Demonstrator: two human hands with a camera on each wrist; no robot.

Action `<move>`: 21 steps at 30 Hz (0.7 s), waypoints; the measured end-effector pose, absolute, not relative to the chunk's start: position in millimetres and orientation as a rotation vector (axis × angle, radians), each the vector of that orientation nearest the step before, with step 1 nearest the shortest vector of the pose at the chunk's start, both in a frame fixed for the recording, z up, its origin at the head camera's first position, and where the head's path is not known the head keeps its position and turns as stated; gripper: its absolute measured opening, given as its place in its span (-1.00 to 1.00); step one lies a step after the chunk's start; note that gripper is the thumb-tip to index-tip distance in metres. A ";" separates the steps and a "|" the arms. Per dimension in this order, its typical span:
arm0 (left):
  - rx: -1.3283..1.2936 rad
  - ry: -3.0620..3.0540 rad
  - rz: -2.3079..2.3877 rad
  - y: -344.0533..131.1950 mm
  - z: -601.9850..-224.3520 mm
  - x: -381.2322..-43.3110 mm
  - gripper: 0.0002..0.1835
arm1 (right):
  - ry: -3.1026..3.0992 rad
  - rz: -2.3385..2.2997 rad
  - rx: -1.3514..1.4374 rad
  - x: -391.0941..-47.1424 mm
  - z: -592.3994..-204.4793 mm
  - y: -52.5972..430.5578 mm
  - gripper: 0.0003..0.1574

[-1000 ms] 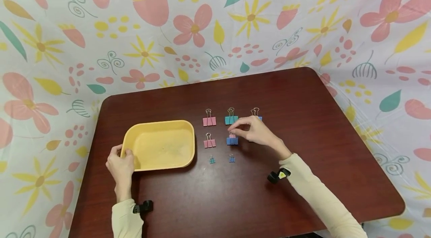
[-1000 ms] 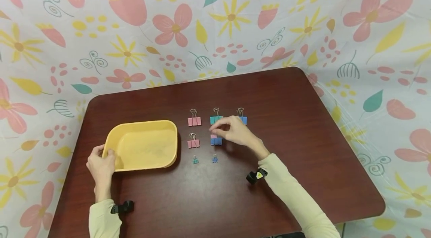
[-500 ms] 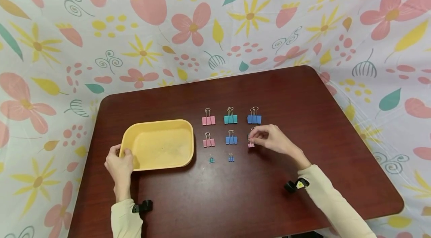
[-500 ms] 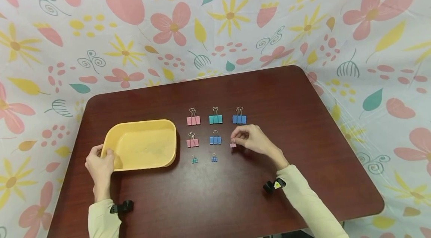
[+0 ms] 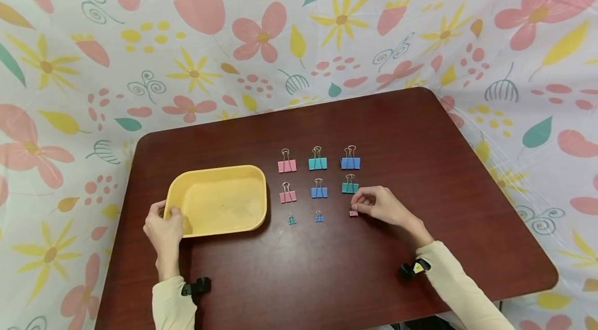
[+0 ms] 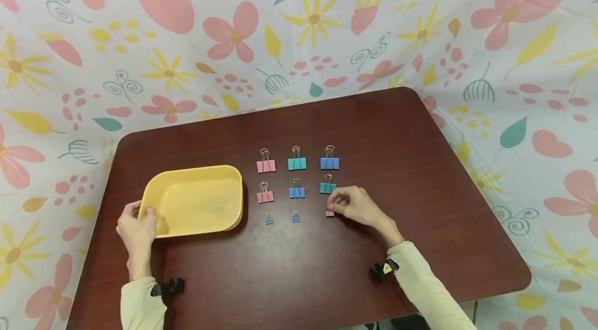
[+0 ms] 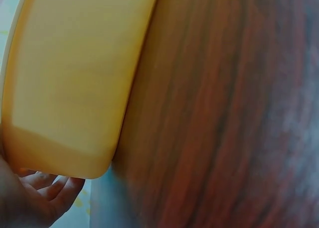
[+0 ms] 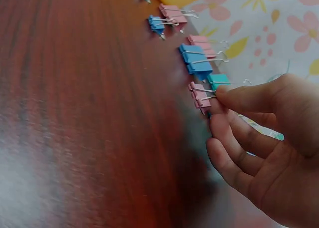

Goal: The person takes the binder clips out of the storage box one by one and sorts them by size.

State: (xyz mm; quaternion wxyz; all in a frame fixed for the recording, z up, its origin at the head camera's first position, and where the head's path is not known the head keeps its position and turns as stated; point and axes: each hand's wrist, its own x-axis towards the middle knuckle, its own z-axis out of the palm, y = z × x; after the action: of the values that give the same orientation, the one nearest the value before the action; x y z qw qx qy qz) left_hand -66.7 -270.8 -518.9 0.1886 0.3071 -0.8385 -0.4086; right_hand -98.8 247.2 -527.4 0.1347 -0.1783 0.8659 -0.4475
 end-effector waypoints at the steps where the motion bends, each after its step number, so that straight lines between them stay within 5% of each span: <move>1: 0.860 -2.367 -1.154 -271.9 -518.8 -66.6 -0.63 | 2.514 -1.300 -0.512 -98.4 -528.8 246.2 -0.92; 15: 0.816 -2.449 -1.264 -289.3 -503.6 -58.9 -0.52 | 2.632 -1.439 -0.430 -106.7 -522.0 246.2 -0.90; 21: 0.582 -2.423 -1.175 -281.2 -479.7 -74.2 -0.44 | 2.887 -1.407 -0.420 -133.2 -496.6 245.7 -0.81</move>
State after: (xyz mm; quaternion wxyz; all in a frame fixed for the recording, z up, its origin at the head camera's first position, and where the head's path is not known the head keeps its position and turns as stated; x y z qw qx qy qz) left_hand -74.2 -281.2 -479.7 0.1920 0.2073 -0.8632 -0.4184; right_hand -133.2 245.7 -496.6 -0.0486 -0.1295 0.8902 -0.4340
